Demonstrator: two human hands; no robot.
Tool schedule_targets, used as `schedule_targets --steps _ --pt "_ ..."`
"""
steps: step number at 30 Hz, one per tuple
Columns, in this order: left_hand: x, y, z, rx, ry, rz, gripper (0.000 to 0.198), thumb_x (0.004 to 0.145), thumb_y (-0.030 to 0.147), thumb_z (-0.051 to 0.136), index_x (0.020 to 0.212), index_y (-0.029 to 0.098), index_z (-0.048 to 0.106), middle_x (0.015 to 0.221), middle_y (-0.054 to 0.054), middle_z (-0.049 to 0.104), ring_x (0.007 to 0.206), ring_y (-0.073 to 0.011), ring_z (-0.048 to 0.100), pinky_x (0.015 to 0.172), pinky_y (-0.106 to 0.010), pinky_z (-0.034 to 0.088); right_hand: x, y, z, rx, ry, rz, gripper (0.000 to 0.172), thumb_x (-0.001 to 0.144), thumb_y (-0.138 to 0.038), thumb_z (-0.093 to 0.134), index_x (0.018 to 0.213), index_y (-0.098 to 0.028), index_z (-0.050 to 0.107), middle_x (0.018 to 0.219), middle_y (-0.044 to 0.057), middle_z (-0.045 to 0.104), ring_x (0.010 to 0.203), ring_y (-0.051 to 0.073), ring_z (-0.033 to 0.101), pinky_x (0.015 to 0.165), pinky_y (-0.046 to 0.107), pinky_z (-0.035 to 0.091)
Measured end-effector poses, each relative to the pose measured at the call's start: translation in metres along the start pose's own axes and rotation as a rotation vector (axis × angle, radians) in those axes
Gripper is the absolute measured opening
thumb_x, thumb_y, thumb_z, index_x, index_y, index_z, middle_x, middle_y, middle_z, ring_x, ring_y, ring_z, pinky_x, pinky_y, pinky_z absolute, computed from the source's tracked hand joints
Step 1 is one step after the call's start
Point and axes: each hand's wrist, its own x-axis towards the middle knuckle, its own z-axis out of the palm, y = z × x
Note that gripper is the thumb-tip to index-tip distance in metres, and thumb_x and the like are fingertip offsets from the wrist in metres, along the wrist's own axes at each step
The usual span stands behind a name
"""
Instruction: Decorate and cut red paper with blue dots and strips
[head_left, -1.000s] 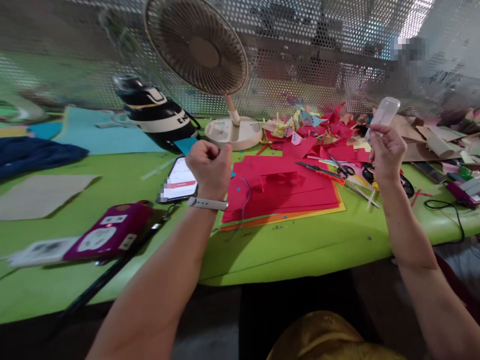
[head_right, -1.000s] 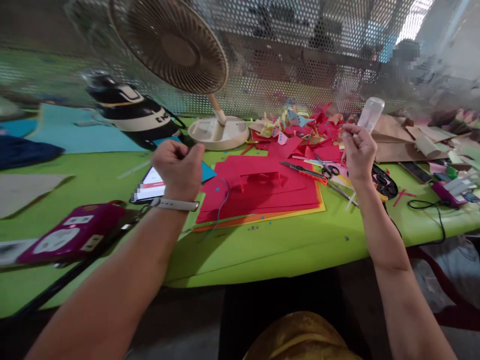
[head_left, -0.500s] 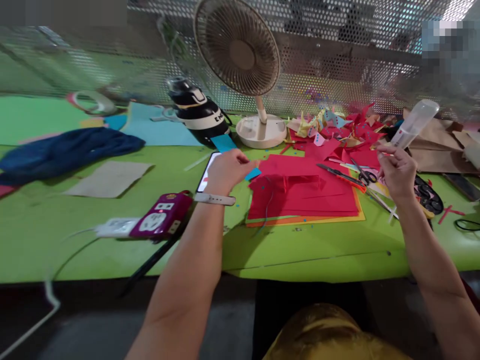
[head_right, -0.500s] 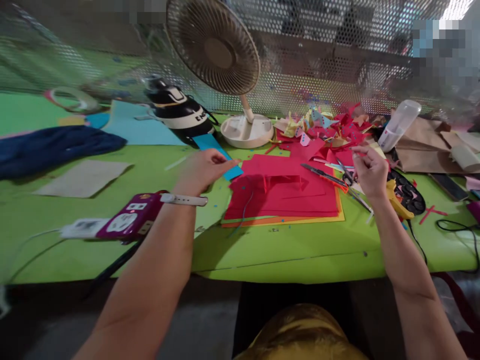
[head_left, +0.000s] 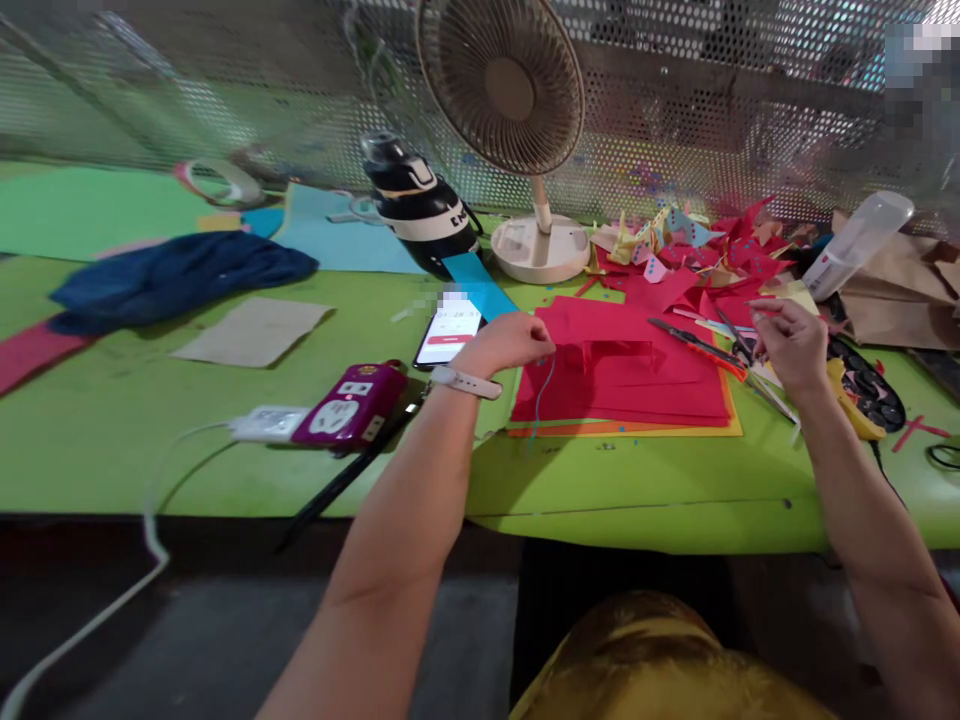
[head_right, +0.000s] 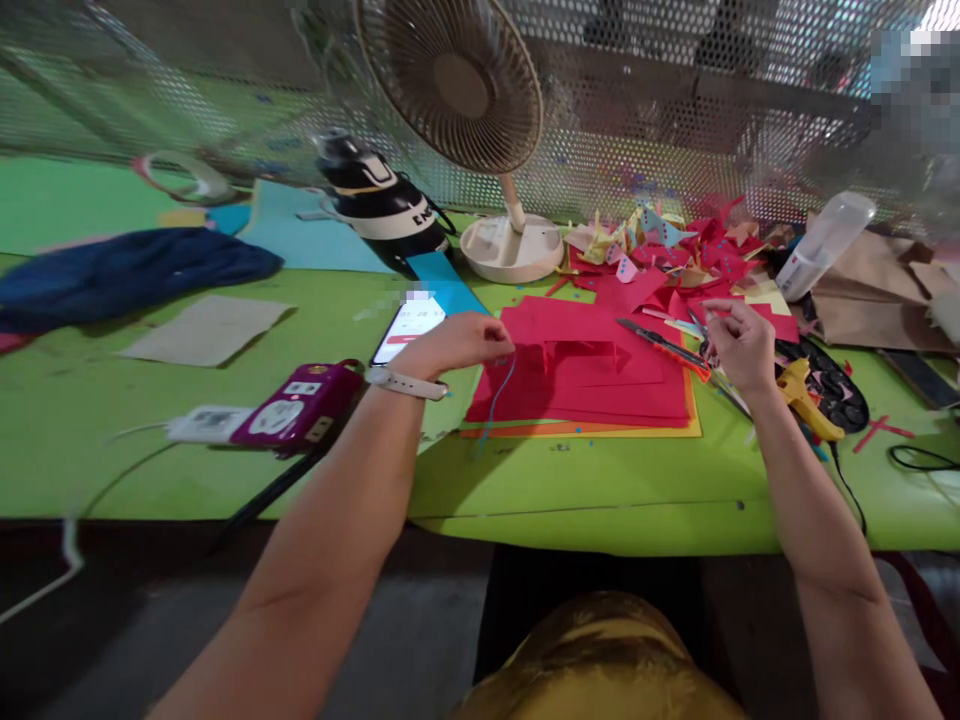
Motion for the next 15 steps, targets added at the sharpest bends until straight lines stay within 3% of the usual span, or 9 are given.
schedule_targets --steps 4,7,11,13,15 --pt "-0.014 0.013 -0.015 -0.405 -0.161 0.081 0.010 0.070 0.034 0.071 0.069 0.024 0.070 0.070 -0.005 0.071 0.066 -0.0188 0.064 0.062 -0.028 0.048 -0.003 -0.002 0.005 0.027 -0.012 0.027 0.014 0.079 -0.029 0.065 0.089 -0.021 0.070 0.041 -0.008 0.052 0.032 0.010 0.046 0.034 0.022 0.035" --pt "-0.021 0.022 -0.019 -0.485 -0.228 0.167 0.014 0.071 0.038 0.071 0.071 0.024 0.071 0.072 -0.006 0.071 0.067 -0.0185 0.065 0.065 -0.029 0.050 -0.009 -0.006 0.012 0.023 -0.098 0.049 0.016 0.080 -0.030 0.063 0.090 -0.019 0.070 0.042 -0.007 0.053 0.034 0.009 0.048 0.036 0.021 0.037" --pt "-0.021 0.017 -0.016 -0.111 -0.220 0.070 0.031 0.068 0.047 0.075 0.052 0.023 0.064 0.051 -0.003 0.062 0.046 -0.0153 0.054 0.048 -0.027 0.038 -0.018 -0.007 0.019 -0.015 -0.223 0.046 0.020 0.083 -0.031 0.062 0.095 -0.018 0.070 0.045 -0.008 0.052 0.037 0.008 0.049 0.038 0.020 0.038" --pt "-0.018 0.012 -0.011 0.065 -0.209 0.046 0.040 0.065 0.044 0.077 0.040 0.023 0.054 0.038 0.000 0.050 0.036 -0.0119 0.041 0.042 -0.027 0.027 -0.020 -0.007 0.021 -0.025 -0.255 0.044 0.021 0.084 -0.032 0.062 0.097 -0.018 0.070 0.044 -0.008 0.052 0.037 0.008 0.048 0.038 0.020 0.038" --pt "-0.015 0.012 -0.004 0.118 -0.258 0.029 0.042 0.063 0.036 0.078 0.036 0.023 0.049 0.035 0.002 0.046 0.033 -0.0116 0.037 0.042 -0.029 0.024 -0.021 -0.006 0.021 -0.031 -0.272 0.042 0.023 0.084 -0.034 0.062 0.097 -0.018 0.070 0.044 -0.007 0.053 0.036 0.008 0.047 0.038 0.021 0.038"
